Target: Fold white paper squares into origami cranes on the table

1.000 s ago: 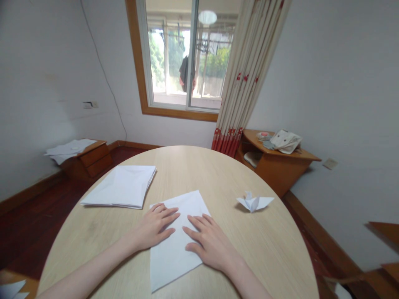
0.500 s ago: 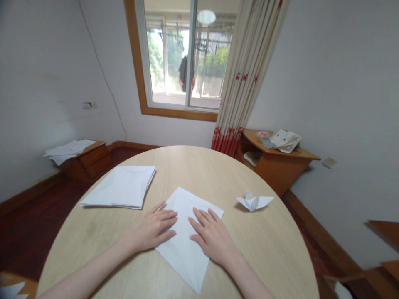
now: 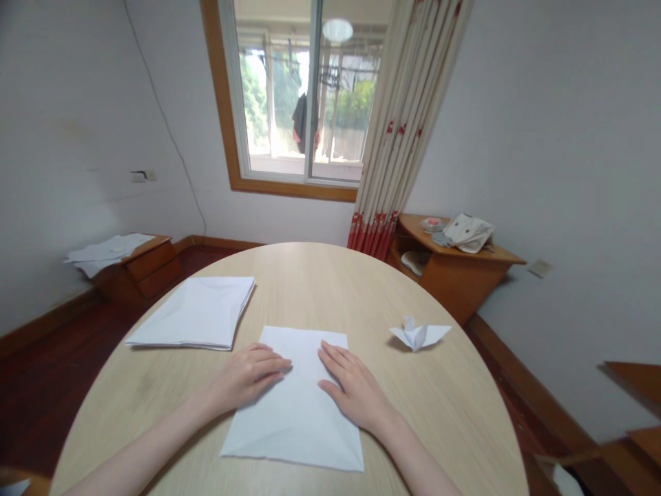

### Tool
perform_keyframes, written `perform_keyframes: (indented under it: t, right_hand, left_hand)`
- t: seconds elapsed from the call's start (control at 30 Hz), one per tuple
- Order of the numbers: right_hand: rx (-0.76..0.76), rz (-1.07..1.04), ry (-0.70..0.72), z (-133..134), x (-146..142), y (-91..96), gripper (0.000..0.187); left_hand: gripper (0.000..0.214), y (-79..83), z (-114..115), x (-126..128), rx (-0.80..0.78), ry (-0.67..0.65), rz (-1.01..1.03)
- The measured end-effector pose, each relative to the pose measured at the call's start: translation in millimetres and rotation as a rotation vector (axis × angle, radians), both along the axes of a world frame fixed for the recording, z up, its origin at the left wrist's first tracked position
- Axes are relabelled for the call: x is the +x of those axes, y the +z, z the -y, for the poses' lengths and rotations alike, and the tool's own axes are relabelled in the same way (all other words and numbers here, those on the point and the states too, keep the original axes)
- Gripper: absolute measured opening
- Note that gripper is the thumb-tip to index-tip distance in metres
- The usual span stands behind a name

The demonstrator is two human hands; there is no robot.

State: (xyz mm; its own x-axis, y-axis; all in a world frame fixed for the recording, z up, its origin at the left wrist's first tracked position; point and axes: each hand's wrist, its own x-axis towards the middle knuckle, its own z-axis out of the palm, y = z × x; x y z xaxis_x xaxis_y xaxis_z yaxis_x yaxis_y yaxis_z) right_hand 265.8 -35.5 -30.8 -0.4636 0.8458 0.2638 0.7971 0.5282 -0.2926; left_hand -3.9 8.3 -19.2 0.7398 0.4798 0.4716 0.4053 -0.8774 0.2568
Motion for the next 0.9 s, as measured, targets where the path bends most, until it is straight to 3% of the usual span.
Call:
perform_keyframes:
  t: [0.13,0.23,0.33,0.5,0.67,0.9]
  right_hand:
    - [0.031,-0.049,0.014,-3,3,-0.9,0.048]
    - [0.050,-0.098,0.008,-7,8,-1.0,0.047]
    - [0.000,-0.107,-0.032,-13,15,-2.0,0.053]
    - [-0.101,-0.090,-0.140,-20,27,-7.0,0.083]
    - [-0.175,-0.070,-0.180,-21,31,-9.2,0.099]
    - [-0.186,-0.079,-0.194,-24,31,-11.7,0.107]
  left_hand:
    - [0.022,-4.1,-8,-5,0.018,0.032,0.012]
    - [0.032,-4.6,-15,-11,-0.003,0.072,0.013]
    - [0.051,-6.2,-20,-16,-0.108,0.142,0.006]
    - [0.090,-13.2,-25,-20,-0.297,0.271,-0.078]
    - [0.092,-15.2,-25,-20,-0.349,0.275,-0.135]
    - [0.095,-10.0,-21,-19,-0.398,0.310,-0.139]
